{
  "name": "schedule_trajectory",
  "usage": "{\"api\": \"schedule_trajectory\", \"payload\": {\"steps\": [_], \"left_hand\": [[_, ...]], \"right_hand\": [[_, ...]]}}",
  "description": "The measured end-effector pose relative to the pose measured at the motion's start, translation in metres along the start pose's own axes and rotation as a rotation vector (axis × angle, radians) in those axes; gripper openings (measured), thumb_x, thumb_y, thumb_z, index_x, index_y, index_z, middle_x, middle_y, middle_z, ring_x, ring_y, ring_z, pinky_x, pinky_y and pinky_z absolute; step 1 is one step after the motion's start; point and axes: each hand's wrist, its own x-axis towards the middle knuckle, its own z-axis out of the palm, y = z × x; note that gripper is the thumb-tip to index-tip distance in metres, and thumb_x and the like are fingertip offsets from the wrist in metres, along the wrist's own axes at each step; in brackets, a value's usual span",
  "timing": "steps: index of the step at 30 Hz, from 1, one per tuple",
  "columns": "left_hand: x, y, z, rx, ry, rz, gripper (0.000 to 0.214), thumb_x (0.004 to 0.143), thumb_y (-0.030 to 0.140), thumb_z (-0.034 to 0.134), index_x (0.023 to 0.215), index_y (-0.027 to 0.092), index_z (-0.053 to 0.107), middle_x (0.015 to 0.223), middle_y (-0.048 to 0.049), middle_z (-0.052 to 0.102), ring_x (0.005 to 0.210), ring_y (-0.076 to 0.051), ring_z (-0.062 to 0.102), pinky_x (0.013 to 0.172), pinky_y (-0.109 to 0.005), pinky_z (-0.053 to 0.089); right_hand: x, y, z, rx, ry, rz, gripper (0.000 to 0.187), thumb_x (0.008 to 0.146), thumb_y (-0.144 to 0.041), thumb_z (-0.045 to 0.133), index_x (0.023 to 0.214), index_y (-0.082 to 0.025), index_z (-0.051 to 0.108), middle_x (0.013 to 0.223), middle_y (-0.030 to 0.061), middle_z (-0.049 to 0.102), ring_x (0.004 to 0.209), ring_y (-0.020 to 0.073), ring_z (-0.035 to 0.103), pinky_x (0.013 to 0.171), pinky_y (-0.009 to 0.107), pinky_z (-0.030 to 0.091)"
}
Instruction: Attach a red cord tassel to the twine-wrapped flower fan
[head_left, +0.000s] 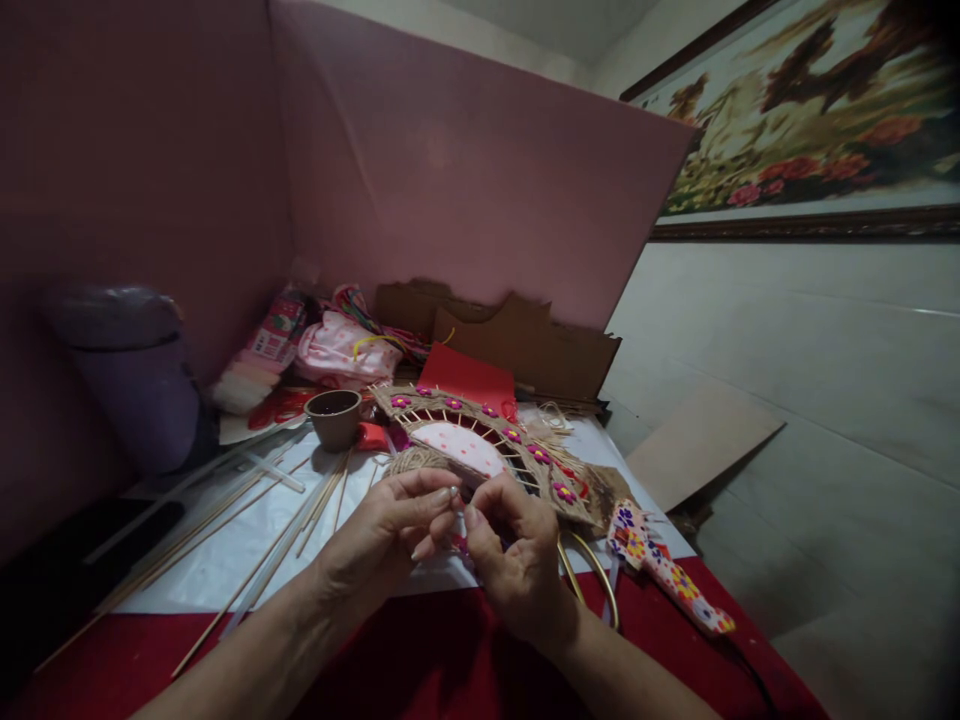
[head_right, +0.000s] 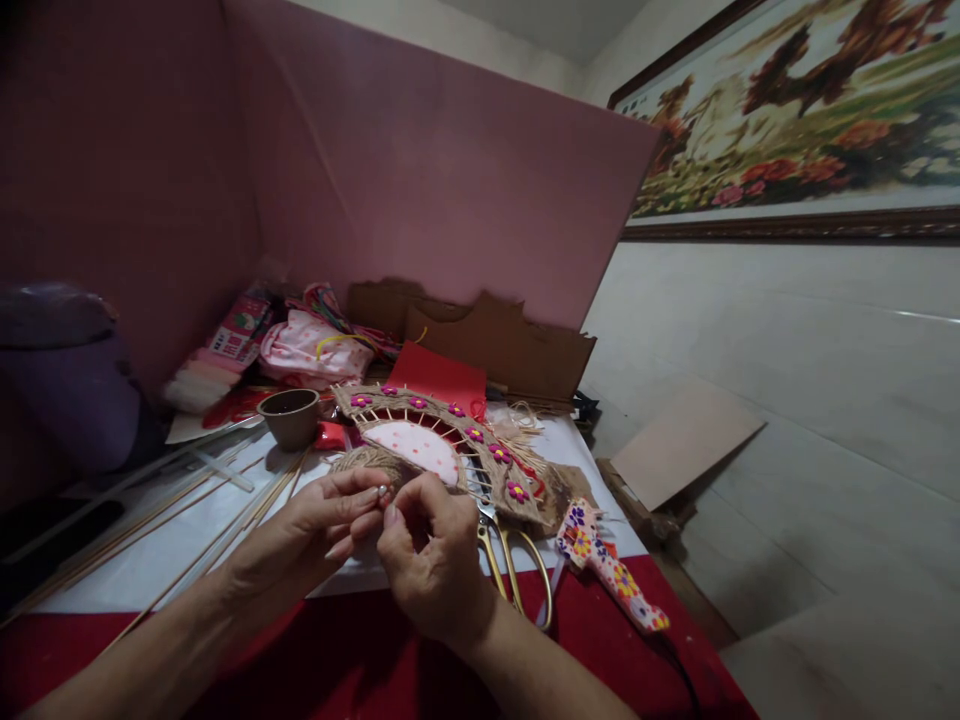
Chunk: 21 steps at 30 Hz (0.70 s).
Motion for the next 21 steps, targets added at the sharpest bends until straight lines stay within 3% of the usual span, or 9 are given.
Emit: {"api": "schedule_trajectory", "payload": {"steps": [6, 21], "left_hand": [[0.0005, 0.0009, 0.0032, 0.029, 0.013, -0.011, 0.030, 0.050, 0.022, 0.085, 0.074, 0.014, 0.069, 0.061, -0.0008, 0.062, 0.050, -0.006, 0.051, 0.044, -0.016, 0.029], [0.0039, -0.0036, -0.0017, 0.073, -0.078, 0.061, 0.021, 0.060, 0.022, 0.080, 0.074, 0.014, 0.068, 0.049, 0.0013, 0.056, 0.040, -0.005, 0.043, 0.039, -0.017, 0.027]], "right_hand": [[0.0015, -0.0017, 0.0000, -0.028, 0.005, 0.005, 0.014, 0.079, -0.013, 0.050, 0.066, -0.019, 0.046, 0.051, -0.0067, 0.041, 0.043, 0.0068, 0.038, 0.043, 0.020, 0.030], [0.0011, -0.0016, -0.0012, -0.053, 0.029, -0.017, 0.014, 0.077, -0.012, 0.049, 0.065, -0.019, 0.045, 0.052, -0.0071, 0.040, 0.043, 0.0065, 0.037, 0.043, 0.020, 0.030]]}}
